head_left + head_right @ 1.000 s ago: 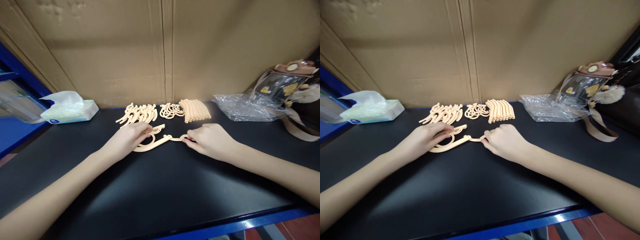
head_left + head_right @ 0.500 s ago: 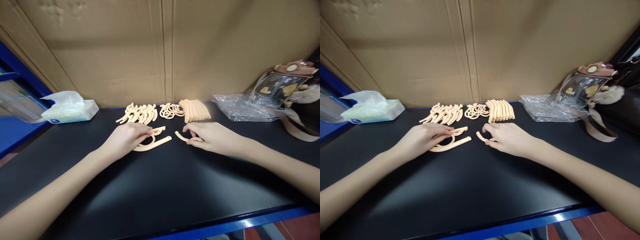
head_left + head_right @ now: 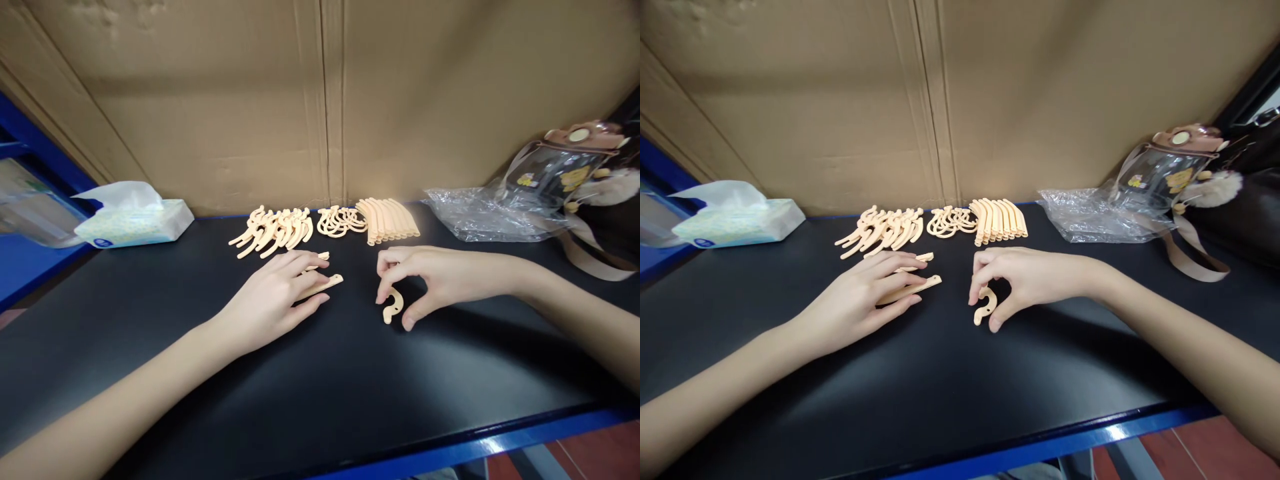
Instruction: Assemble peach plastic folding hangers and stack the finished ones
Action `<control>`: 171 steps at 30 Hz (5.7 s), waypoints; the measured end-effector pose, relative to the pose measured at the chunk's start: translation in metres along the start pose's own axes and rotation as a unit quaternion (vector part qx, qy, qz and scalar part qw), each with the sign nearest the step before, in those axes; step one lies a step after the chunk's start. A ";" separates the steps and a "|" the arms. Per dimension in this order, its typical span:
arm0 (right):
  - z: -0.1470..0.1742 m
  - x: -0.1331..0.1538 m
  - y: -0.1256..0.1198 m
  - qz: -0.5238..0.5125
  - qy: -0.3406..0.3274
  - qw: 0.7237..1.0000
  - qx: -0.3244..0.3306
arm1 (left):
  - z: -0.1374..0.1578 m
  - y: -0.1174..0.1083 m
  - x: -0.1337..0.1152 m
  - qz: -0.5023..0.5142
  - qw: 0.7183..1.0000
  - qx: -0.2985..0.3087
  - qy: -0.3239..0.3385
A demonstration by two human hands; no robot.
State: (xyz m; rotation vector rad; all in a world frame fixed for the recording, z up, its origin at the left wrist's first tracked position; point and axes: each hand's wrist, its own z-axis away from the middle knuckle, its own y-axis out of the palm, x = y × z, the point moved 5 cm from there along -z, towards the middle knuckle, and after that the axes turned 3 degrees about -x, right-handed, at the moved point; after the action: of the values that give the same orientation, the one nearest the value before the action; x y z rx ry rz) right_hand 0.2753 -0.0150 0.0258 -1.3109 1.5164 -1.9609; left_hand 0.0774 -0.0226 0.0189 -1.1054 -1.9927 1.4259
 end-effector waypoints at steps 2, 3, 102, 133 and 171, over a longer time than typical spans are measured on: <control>0.001 -0.005 0.001 -0.007 0.002 1.000 0.012 | 0.000 0.000 -0.001 0.026 1.000 0.002 -0.001; 0.000 -0.007 0.002 -0.007 0.004 1.000 0.012 | 0.000 0.000 -0.001 0.041 0.999 0.006 -0.002; -0.017 0.013 0.038 0.290 0.003 0.945 -0.153 | 0.001 0.020 -0.005 0.141 0.989 0.049 -0.001; -0.019 0.007 0.036 0.104 0.077 0.986 -0.105 | 0.001 0.018 -0.008 0.153 0.987 0.037 -0.016; -0.015 0.025 0.036 0.378 -0.056 0.904 -0.193 | 0.001 0.022 -0.008 0.142 0.986 0.084 -0.002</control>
State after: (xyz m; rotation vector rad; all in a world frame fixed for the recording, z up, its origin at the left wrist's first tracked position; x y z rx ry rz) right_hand 0.2407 -0.0383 0.0049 -0.7401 2.0157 -1.1141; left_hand 0.0887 -0.0267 -0.0016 -1.3505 -1.7310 1.7025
